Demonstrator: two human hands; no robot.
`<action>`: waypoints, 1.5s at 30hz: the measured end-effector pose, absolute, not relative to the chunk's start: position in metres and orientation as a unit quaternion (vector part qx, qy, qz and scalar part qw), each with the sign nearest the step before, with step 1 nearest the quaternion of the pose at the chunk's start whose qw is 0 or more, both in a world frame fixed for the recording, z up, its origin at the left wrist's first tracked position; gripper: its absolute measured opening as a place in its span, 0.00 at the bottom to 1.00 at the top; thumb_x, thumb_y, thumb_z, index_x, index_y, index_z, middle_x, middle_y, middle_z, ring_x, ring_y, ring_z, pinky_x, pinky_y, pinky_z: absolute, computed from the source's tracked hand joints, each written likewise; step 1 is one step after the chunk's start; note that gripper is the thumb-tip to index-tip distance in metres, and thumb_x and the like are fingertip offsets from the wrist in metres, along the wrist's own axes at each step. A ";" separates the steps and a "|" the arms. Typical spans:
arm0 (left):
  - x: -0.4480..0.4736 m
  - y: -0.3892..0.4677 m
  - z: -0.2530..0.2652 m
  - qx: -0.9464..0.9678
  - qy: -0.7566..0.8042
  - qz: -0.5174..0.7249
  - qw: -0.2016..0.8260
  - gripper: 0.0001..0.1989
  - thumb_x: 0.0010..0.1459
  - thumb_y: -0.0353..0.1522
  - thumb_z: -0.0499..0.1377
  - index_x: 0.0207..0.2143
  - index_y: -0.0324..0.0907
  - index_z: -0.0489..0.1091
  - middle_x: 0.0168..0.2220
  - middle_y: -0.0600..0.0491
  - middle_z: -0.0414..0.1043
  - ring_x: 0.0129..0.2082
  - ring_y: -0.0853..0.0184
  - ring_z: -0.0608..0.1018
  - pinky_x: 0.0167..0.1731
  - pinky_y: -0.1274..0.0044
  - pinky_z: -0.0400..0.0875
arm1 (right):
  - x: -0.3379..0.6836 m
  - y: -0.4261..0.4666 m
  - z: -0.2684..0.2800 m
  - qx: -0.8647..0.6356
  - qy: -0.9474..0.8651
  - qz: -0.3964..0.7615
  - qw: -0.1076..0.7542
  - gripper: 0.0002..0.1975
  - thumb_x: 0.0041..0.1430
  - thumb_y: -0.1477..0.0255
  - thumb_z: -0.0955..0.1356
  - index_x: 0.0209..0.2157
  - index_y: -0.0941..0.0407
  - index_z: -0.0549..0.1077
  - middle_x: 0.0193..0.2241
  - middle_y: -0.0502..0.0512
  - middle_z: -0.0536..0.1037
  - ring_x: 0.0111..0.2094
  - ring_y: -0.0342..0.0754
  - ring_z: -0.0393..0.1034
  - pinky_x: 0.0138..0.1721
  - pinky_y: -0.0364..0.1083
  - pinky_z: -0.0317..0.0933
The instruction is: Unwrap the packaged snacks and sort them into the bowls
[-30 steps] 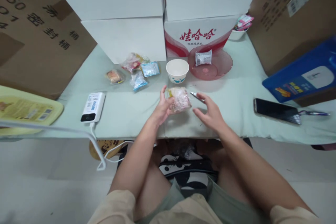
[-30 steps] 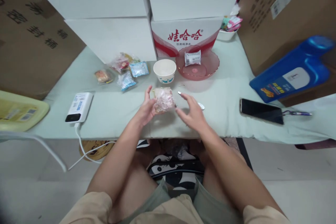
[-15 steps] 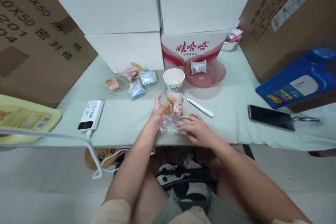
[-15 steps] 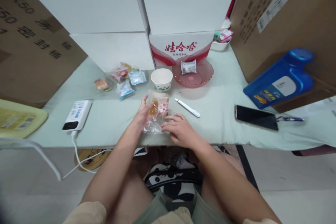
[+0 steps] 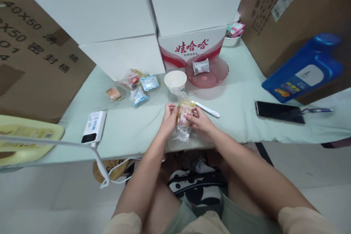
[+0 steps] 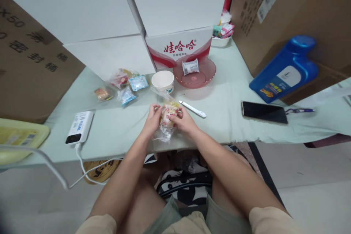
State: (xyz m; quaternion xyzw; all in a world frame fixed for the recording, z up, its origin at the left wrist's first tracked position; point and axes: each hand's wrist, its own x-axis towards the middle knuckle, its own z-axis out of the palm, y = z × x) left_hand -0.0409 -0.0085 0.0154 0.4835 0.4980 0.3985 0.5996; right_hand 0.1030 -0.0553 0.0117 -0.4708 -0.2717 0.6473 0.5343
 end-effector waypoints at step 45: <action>-0.139 0.016 0.087 0.105 0.303 0.555 0.768 0.08 0.60 0.30 0.55 0.27 0.42 0.68 0.37 0.52 0.81 0.38 0.65 0.84 0.13 0.87 0.65 | 0.238 0.090 0.126 -0.801 -0.519 0.147 0.259 0.26 0.46 0.70 0.73 0.49 0.58 0.71 0.41 0.58 0.78 0.42 0.56 0.74 0.45 0.54 0.70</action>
